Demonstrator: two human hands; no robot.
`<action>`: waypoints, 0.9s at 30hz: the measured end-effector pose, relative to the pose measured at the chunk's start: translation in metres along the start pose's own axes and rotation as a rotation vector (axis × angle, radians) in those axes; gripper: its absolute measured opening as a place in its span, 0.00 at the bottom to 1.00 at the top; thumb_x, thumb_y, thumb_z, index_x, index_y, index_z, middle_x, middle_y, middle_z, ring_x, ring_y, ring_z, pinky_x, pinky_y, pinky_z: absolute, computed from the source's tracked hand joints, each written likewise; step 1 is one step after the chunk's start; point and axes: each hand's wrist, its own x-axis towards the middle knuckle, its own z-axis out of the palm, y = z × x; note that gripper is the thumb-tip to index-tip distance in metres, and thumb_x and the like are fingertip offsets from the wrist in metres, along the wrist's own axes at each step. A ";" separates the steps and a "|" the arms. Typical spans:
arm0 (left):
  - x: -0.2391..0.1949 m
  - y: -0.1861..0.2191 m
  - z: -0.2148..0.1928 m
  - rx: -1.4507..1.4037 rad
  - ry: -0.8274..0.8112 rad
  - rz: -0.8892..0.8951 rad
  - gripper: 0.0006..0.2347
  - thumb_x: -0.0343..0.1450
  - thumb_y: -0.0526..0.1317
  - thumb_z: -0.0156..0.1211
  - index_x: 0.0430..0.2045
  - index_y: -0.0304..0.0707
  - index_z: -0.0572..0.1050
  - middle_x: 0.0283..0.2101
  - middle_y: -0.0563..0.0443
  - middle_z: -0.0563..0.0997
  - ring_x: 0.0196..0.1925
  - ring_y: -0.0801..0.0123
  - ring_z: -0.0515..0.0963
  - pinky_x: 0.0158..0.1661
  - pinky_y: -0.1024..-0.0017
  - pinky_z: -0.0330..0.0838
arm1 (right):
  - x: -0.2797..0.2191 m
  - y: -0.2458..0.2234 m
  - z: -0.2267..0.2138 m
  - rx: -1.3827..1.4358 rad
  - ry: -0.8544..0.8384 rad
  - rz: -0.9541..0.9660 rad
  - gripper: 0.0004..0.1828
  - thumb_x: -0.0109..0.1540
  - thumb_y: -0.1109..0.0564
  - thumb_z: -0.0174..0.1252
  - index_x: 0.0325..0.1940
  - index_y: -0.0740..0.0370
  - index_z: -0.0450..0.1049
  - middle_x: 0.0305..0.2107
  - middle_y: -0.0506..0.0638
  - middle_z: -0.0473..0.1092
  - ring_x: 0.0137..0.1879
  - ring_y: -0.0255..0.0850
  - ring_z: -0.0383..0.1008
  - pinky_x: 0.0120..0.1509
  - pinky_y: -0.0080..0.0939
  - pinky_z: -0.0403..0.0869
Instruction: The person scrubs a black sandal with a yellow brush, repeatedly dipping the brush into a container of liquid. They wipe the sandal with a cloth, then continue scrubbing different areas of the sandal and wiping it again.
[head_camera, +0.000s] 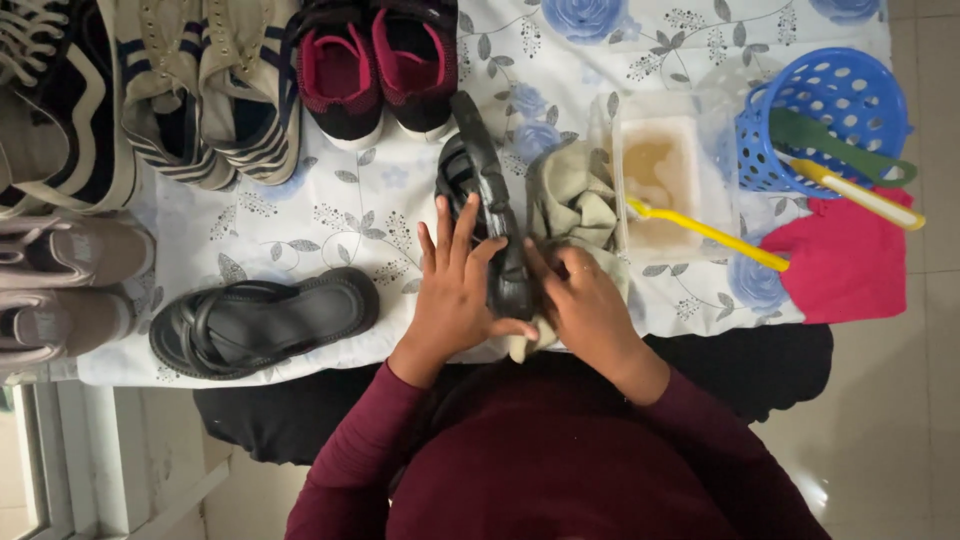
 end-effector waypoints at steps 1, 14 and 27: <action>0.000 -0.002 0.002 -0.003 -0.002 0.000 0.46 0.53 0.78 0.49 0.54 0.39 0.67 0.74 0.30 0.54 0.76 0.29 0.47 0.68 0.33 0.41 | 0.004 -0.002 -0.003 -0.001 -0.001 0.003 0.38 0.60 0.56 0.60 0.76 0.46 0.62 0.45 0.54 0.65 0.49 0.55 0.74 0.46 0.50 0.76; 0.004 -0.023 -0.017 -0.087 -0.101 -0.003 0.48 0.53 0.71 0.67 0.63 0.38 0.66 0.73 0.39 0.62 0.77 0.39 0.52 0.71 0.40 0.40 | 0.026 -0.010 -0.021 -0.107 -0.209 -0.003 0.22 0.55 0.63 0.60 0.51 0.42 0.76 0.43 0.53 0.62 0.50 0.61 0.72 0.40 0.56 0.78; 0.000 -0.007 0.030 -0.047 0.148 -0.018 0.42 0.67 0.77 0.21 0.65 0.52 0.69 0.69 0.55 0.69 0.75 0.52 0.60 0.73 0.49 0.38 | 0.024 -0.010 -0.013 -0.208 0.161 0.020 0.19 0.58 0.59 0.59 0.53 0.51 0.71 0.61 0.55 0.61 0.56 0.55 0.59 0.55 0.57 0.56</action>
